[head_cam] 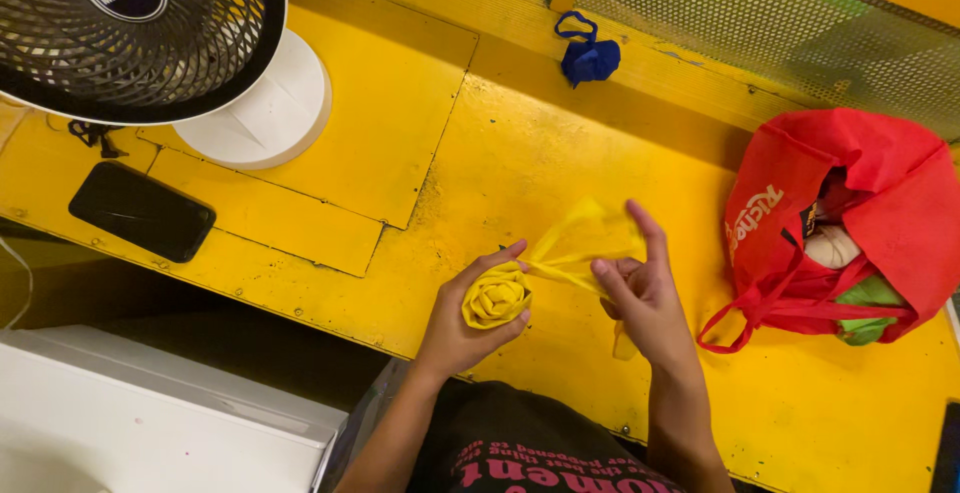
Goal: The person folds a yellow tote bag on a yellow workbench. They smooth the bag, fold it in half, roll it tightly, and tuck the handles to form a compact bundle.
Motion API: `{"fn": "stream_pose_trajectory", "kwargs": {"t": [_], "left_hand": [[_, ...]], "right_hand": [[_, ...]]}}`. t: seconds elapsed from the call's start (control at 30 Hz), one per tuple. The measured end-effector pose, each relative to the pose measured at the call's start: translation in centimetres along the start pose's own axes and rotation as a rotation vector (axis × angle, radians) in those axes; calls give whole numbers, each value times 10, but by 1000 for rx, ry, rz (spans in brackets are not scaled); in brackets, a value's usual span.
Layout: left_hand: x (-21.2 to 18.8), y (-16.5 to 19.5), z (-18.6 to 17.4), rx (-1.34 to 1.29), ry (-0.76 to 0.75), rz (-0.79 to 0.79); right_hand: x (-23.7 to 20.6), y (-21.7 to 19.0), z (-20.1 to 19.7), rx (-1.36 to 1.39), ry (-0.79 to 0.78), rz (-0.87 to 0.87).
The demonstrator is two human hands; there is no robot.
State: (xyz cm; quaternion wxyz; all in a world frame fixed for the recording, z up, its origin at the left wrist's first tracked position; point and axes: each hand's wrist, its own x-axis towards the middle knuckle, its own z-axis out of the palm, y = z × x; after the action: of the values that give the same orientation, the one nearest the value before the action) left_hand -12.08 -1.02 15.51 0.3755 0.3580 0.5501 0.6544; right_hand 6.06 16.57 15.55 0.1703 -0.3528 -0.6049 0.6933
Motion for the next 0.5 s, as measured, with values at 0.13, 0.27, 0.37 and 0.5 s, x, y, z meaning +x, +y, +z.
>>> {"fn": "stream_pose_trajectory", "kwargs": {"t": [0.13,0.27,0.37,0.5], "left_hand": [[2,-1,11,133,151,175],[3,-13,28,268,418,324],[4,-25,43,231,589,289],[2,-33,53,21,626,228]], "right_hand": [[-17,-11,31,-214,24,-178],[-27,-9,64,-116,236,-294],[-35,2,87,2,260,-386],[-42,21,99,140,237,-463]]}}
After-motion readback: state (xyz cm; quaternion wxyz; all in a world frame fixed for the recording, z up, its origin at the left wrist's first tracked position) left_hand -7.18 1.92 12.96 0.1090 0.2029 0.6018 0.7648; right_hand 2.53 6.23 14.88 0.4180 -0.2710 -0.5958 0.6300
